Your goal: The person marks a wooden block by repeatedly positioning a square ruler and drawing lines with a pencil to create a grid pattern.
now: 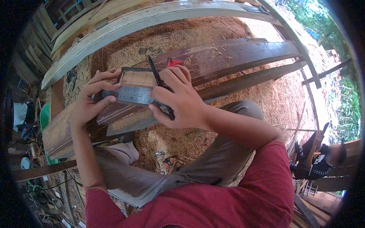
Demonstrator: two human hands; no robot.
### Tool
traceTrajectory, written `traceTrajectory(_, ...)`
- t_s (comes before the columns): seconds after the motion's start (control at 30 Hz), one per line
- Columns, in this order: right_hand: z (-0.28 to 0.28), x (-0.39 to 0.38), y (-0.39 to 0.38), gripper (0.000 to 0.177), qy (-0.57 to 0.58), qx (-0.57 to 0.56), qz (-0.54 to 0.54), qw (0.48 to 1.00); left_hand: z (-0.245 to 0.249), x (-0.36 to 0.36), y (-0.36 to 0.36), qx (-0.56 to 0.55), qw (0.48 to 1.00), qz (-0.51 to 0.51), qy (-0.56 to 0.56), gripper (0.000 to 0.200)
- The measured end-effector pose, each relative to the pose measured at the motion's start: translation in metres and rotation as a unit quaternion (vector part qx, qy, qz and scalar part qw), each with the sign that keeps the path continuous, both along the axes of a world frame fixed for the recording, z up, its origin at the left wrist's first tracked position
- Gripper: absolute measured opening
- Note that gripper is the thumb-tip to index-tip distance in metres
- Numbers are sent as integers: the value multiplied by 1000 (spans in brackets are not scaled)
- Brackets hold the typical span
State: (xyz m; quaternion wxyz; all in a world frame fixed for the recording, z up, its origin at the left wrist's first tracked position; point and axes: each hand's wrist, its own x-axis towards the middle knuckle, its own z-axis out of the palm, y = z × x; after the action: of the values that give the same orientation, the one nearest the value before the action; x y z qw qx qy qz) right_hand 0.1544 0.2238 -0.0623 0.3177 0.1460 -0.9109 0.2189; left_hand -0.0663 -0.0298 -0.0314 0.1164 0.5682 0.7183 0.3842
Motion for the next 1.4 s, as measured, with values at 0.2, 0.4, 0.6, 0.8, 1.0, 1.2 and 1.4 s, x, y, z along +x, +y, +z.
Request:
traceTrajectory(0.2,2,0,3,35,-11,-29,18,999,-5,-1,0,14,1000,2,1,35)
traceTrajectory(0.4,-1,0,7,34,-17,-25,23,999,-6,2,-1,21,1000,7,18,34)
traceTrajectory(0.6,1,0,6,33,-26,-24,24,999,-9,3,-1,32,999,7,22,34)
traceTrajectory(0.8,1,0,7,32,-26,-31,28,999,-7,3,-2,21,999,1,26,34)
traceTrajectory(1.0,2,0,7,33,-19,-25,32,999,-5,5,-2,7,999,4,31,33)
traceTrajectory(1.2,3,0,8,30,-28,-27,27,999,4,6,-6,-10,998,4,61,39)
traceTrajectory(1.4,8,0,9,30,-31,5,25,999,8,7,-7,-23,997,3,72,41)
